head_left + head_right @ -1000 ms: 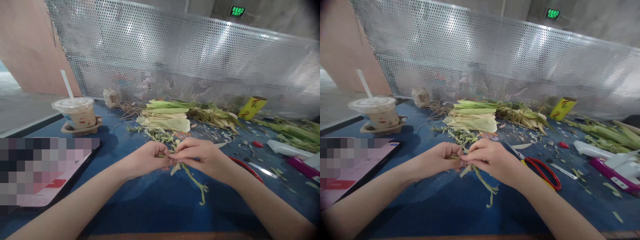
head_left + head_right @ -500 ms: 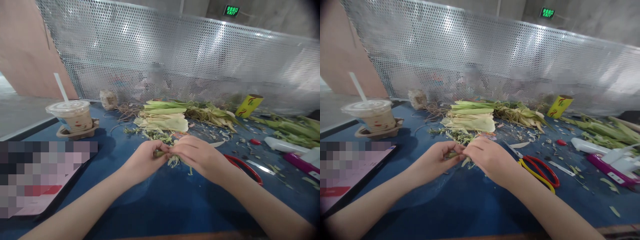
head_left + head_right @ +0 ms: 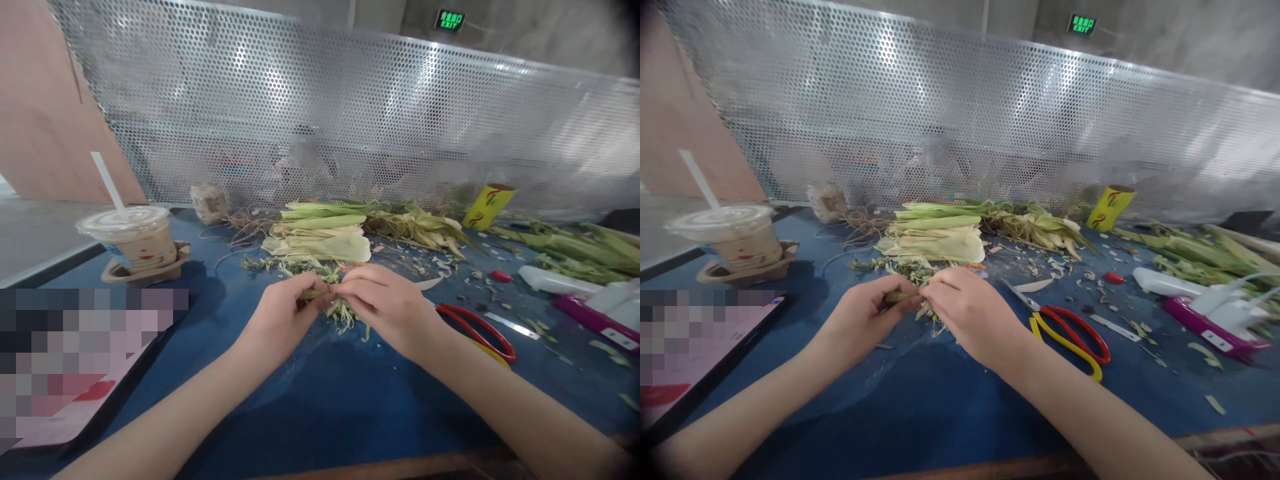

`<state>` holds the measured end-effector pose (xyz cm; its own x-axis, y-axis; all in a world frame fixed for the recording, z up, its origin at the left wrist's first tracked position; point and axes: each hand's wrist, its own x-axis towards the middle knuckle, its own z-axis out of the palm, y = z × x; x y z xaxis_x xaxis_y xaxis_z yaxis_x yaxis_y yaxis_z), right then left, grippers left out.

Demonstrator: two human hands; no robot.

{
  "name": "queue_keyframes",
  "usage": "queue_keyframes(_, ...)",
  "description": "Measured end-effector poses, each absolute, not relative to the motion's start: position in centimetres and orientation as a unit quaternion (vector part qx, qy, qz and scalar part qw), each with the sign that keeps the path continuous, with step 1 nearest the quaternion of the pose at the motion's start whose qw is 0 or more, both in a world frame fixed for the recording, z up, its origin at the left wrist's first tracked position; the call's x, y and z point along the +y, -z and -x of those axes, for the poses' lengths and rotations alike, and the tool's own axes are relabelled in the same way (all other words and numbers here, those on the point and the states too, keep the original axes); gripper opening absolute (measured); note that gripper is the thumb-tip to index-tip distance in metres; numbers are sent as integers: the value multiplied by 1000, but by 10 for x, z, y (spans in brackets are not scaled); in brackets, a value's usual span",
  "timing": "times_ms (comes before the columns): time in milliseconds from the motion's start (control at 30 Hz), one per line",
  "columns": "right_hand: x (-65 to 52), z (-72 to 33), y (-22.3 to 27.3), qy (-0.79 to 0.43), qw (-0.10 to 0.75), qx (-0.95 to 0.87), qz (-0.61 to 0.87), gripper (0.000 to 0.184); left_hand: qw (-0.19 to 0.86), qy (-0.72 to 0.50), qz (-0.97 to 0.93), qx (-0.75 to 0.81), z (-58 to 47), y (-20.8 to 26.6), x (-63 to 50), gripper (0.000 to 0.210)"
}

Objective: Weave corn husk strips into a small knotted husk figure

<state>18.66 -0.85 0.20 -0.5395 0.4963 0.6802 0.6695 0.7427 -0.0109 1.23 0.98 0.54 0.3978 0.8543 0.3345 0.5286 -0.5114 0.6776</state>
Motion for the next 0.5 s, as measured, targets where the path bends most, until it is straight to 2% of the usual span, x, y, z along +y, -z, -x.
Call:
queue_keyframes(200,-9,-189,-3,120,361,-862,335,17,288,-360,-776,431,-11,-5,12,15)
queue_keyframes(500,-10,-191,0,135,346,-866,334,20,293,-369,-765,439,-12,-5,14,17)
